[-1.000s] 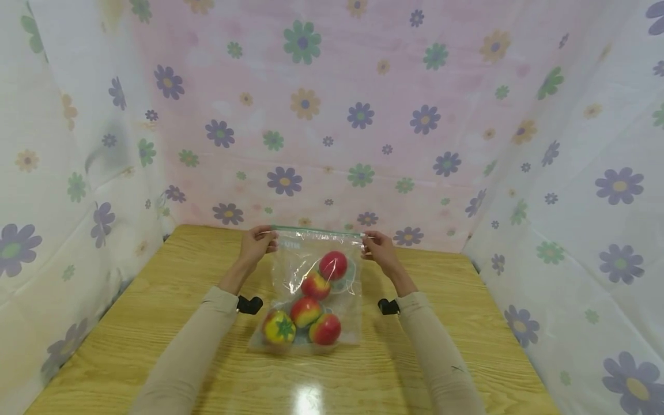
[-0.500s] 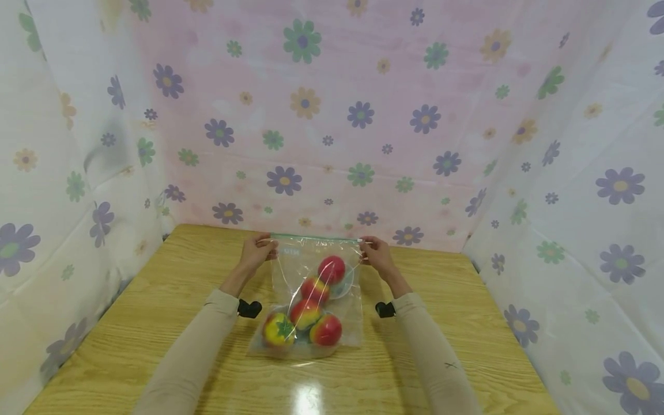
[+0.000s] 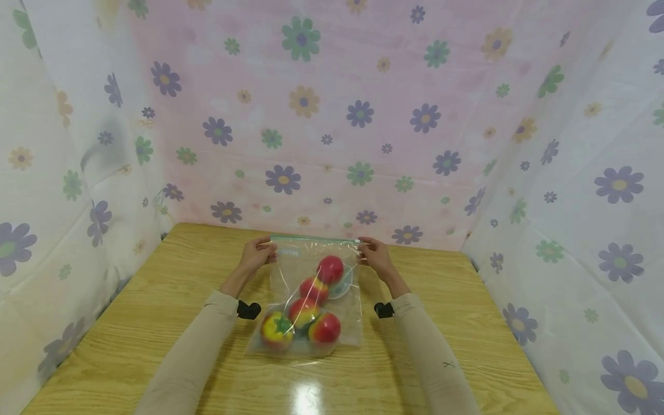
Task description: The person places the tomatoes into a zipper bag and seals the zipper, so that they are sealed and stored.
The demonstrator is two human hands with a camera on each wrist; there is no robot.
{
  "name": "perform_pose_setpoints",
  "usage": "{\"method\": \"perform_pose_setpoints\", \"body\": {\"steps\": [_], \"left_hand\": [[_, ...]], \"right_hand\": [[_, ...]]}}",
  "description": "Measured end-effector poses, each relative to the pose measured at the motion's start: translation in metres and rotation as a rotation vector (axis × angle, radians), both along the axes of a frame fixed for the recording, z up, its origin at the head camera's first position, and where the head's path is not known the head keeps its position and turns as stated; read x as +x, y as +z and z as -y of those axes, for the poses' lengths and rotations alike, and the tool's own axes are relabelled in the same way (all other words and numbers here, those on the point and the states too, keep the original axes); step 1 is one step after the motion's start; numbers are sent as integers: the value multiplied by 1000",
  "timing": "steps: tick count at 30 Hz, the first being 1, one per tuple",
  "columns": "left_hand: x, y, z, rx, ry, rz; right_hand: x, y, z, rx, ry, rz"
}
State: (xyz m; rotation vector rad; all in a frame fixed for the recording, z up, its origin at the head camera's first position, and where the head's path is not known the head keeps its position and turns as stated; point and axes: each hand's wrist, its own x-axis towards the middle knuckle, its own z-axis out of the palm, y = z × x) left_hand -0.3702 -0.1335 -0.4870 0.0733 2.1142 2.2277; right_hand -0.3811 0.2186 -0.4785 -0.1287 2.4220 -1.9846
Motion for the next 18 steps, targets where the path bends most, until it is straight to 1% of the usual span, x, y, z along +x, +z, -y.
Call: {"method": "perform_pose_setpoints", "body": {"steps": [5, 7, 10, 13, 16, 18], "left_hand": [[0, -2, 5, -77, -26, 14], [1, -4, 7, -136, -34, 18], [2, -6, 12, -258, -51, 6], [6, -6, 16, -443, -46, -53], [10, -5, 22, -591, -38, -126], [12, -4, 27, -664, -34, -183]], "right_hand": [[0, -3, 0, 57, 33, -3], [0, -4, 0, 126, 55, -12], [1, -4, -1, 261, 78, -32], [7, 0, -5, 387, 76, -50], [14, 6, -13, 469, 75, -76], [18, 10, -19, 502, 77, -101]]}}
